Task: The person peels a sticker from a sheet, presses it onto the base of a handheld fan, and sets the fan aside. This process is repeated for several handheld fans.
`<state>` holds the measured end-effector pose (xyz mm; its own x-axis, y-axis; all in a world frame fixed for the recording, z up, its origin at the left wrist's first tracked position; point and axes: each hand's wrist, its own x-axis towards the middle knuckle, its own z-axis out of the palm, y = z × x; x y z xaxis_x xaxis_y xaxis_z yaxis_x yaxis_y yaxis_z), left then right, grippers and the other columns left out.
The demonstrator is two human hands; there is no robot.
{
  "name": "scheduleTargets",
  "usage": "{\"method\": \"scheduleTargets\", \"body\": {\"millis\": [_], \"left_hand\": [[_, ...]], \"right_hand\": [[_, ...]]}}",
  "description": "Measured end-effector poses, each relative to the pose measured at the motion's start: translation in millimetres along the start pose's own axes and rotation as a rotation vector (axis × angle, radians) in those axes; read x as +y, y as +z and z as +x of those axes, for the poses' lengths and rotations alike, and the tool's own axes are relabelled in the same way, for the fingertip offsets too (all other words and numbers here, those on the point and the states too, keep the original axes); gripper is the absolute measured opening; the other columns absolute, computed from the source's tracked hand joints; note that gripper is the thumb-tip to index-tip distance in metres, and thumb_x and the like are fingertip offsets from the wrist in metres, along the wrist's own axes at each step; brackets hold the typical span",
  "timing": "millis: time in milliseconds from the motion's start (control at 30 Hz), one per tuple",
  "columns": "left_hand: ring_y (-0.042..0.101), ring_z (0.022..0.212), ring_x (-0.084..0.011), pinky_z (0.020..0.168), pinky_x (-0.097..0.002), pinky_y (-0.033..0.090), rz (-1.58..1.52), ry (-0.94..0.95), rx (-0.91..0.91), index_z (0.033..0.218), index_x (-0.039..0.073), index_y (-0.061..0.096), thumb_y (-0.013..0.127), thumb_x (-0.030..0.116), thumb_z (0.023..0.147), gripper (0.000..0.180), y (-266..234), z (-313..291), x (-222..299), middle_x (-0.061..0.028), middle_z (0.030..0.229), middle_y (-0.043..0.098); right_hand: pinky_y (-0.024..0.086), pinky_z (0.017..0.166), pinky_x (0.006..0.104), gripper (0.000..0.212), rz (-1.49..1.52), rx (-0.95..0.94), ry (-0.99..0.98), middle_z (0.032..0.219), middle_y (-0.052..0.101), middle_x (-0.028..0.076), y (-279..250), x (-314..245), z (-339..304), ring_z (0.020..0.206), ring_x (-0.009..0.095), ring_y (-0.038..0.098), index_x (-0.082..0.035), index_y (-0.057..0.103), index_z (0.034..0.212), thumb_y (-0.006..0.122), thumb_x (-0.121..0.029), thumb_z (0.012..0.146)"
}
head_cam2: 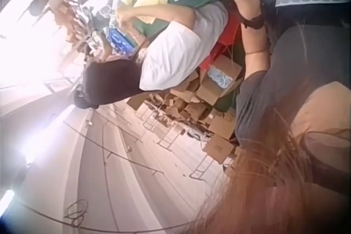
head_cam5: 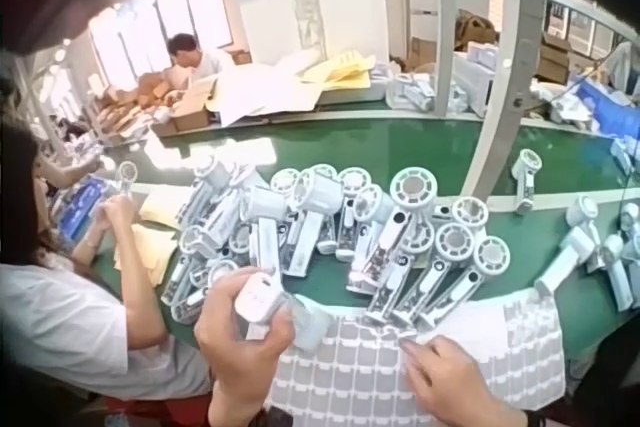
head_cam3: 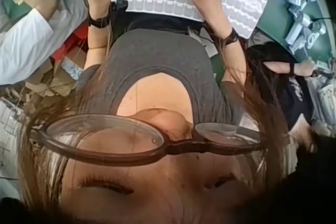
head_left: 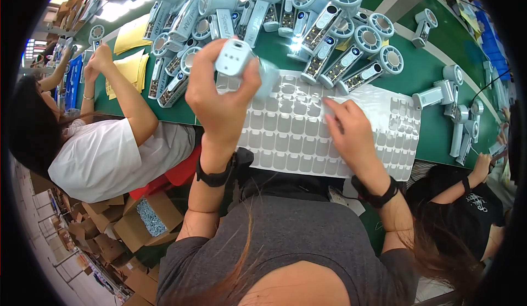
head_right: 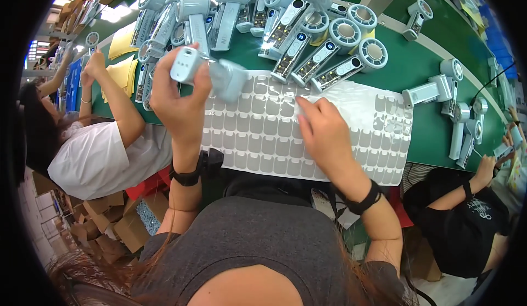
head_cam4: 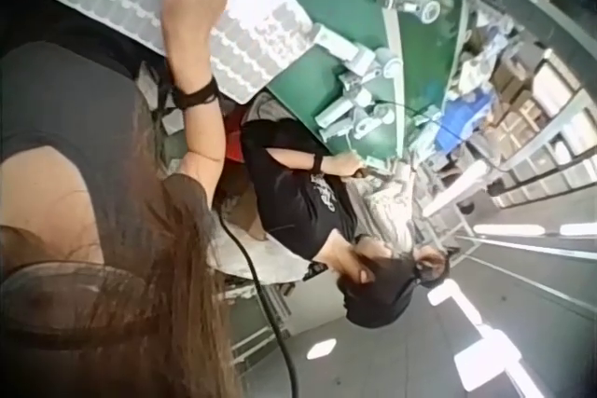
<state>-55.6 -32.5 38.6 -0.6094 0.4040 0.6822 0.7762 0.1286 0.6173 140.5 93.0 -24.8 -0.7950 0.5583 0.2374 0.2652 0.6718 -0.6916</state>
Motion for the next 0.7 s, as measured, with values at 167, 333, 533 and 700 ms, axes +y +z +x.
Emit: {"method": "scheduleTargets", "body": {"millis": [167,333,533,700], "left_hand": [[0.062,0.092,-0.0179,0.08,-0.0287,0.051,-0.519,-0.147,-0.006,0.106,-0.001,0.045,0.074,0.0,0.076,0.042,13,-25,10,-0.015,0.102,0.06],[0.06,0.092,-0.0178,0.078,-0.0281,0.051,-0.526,-0.109,-0.029,0.111,0.002,0.036,0.074,-0.001,0.077,0.051,20,-33,7,-0.0152,0.106,0.055],[0.058,0.091,-0.0163,0.077,-0.0274,0.05,-0.522,-0.031,-0.045,0.11,0.005,0.035,0.078,0.004,0.076,0.055,23,-38,8,-0.0135,0.108,0.049],[0.055,0.093,-0.0167,0.078,-0.0291,0.048,-0.432,-0.026,-0.066,0.116,0.003,0.037,0.08,0.012,0.076,0.059,18,-37,7,-0.0118,0.109,0.047]], "right_hand": [[0.042,0.056,0.0252,0.025,0.084,0.028,0.075,0.074,0.052,0.004,8,-7,-2,0.061,0.014,0.051,-0.006,0.067,0.106,0.065,-0.004,0.081],[0.043,0.056,0.0266,0.027,0.122,-0.006,0.173,0.075,0.053,0.005,12,-5,4,0.062,0.013,0.052,-0.006,0.068,0.107,0.065,-0.004,0.081],[0.042,0.055,0.0264,0.022,0.146,0.15,0.2,0.074,0.054,0.005,20,-13,0,0.062,0.013,0.052,-0.006,0.069,0.101,0.065,-0.003,0.08],[0.042,0.055,0.0265,0.02,-0.079,0.196,0.028,0.076,0.055,0.005,28,-9,-3,0.061,0.014,0.052,-0.006,0.07,0.099,0.065,-0.003,0.08]]}}
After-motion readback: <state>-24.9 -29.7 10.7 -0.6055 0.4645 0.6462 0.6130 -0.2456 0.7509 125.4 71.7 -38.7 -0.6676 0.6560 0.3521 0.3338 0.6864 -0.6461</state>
